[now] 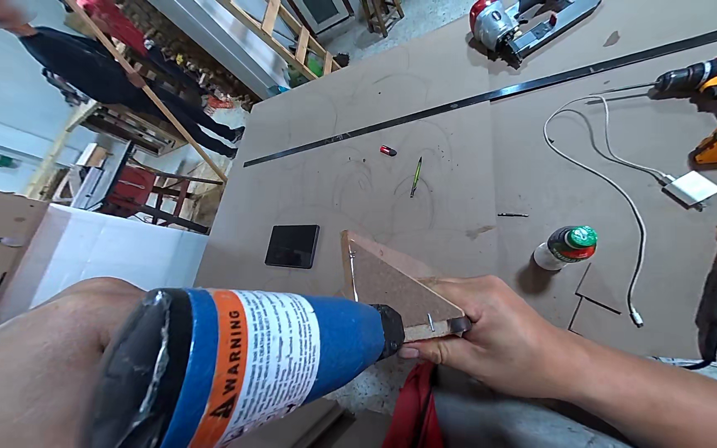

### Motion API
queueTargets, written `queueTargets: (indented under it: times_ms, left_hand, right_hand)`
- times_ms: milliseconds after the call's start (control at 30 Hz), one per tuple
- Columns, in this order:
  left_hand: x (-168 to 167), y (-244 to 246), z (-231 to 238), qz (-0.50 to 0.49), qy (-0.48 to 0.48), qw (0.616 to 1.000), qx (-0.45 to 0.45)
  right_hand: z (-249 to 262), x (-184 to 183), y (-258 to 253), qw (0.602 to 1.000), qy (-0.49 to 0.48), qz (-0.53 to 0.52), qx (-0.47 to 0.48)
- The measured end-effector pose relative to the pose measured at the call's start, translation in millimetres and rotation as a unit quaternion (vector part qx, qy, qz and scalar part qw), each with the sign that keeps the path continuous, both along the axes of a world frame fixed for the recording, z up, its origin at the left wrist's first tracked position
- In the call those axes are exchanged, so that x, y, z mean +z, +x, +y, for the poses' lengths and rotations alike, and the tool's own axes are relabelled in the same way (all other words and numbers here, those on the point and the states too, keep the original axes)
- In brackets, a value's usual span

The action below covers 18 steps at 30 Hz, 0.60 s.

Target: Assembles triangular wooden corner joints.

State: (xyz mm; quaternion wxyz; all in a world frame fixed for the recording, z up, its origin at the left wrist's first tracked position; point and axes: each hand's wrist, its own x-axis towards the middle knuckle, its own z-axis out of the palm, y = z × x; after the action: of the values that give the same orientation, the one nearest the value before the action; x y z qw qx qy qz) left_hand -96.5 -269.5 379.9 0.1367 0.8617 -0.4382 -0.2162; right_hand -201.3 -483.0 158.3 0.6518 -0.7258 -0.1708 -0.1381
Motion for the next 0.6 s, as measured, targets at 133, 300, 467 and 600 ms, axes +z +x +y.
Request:
queueTargets:
  times_ms: [133,300,467,600]
  left_hand:
    - [-1,-12,-3,0.107,-0.061,0.99,0.076]
    - [4,-34,1,0.115,-0.176,0.944,0.253]
    - [11,2,72,0.09,-0.125,0.984,0.09]
    - [-2,-1,53,0.208,-0.162,0.961,0.084]
  right_hand:
    - [-2,0,0,1.0,-0.013,0.001,-0.002]
    - [-35,0,17,0.987,0.015,0.024,0.16]
    - [-58,6,55,0.954,0.051,0.094,0.279]
    - [-50,17,69,0.931,0.087,0.078,0.346]
